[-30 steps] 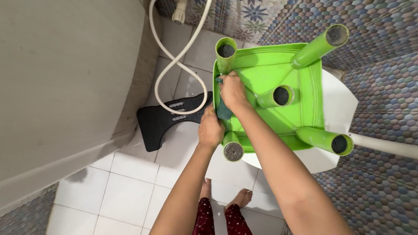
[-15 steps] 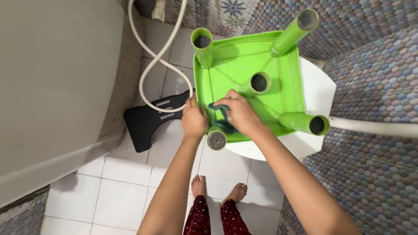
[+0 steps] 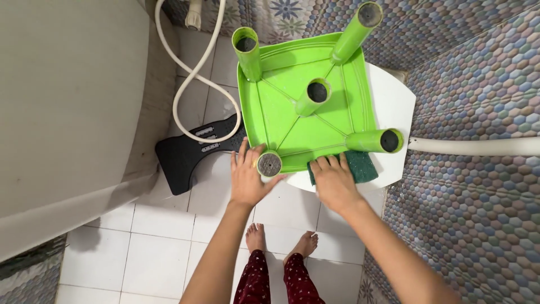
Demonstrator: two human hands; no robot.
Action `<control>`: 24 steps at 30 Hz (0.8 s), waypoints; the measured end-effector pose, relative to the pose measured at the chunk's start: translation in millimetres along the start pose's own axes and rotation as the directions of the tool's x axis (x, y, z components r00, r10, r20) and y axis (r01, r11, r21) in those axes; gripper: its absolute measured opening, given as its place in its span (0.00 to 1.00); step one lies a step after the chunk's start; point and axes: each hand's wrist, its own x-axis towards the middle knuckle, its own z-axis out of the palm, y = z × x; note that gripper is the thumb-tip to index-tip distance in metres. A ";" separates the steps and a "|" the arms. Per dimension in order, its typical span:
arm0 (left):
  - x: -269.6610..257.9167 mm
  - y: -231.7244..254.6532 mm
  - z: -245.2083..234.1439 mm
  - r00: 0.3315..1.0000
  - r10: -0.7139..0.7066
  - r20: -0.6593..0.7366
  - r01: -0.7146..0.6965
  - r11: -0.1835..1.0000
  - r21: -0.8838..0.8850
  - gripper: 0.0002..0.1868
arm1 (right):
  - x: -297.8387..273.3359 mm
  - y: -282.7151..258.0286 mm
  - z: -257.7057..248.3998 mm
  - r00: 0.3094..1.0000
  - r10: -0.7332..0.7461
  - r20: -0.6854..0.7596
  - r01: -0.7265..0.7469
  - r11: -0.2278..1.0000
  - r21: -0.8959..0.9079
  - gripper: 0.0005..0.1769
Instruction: The person scrubs a green plastic stool with a sponge, cleaning the legs and underside while it rests on a white bucket. The person then rinses the stool using a handheld shower head.
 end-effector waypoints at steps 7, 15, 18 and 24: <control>-18.8 -26.2 38.4 0.998 -0.069 0.016 0.062 0.963 0.264 0.25 | -22.1 -10.5 50.7 0.969 0.082 -0.234 -0.053 0.990 0.129 0.34; -33.7 -42.2 60.6 0.998 -0.050 -0.021 0.054 0.964 0.258 0.18 | -12.4 -36.7 57.1 0.956 0.158 -0.247 -0.124 0.981 0.149 0.34; -32.4 -42.7 59.3 0.998 -0.056 -0.015 0.058 0.968 0.243 0.18 | 7.3 -82.6 51.5 0.970 0.201 -0.140 -0.170 0.964 0.207 0.36; -27.4 -41.2 53.7 0.997 -0.072 0.033 0.060 0.960 0.273 0.18 | 7.6 -78.2 58.2 0.983 0.093 -0.157 -0.041 0.950 0.308 0.27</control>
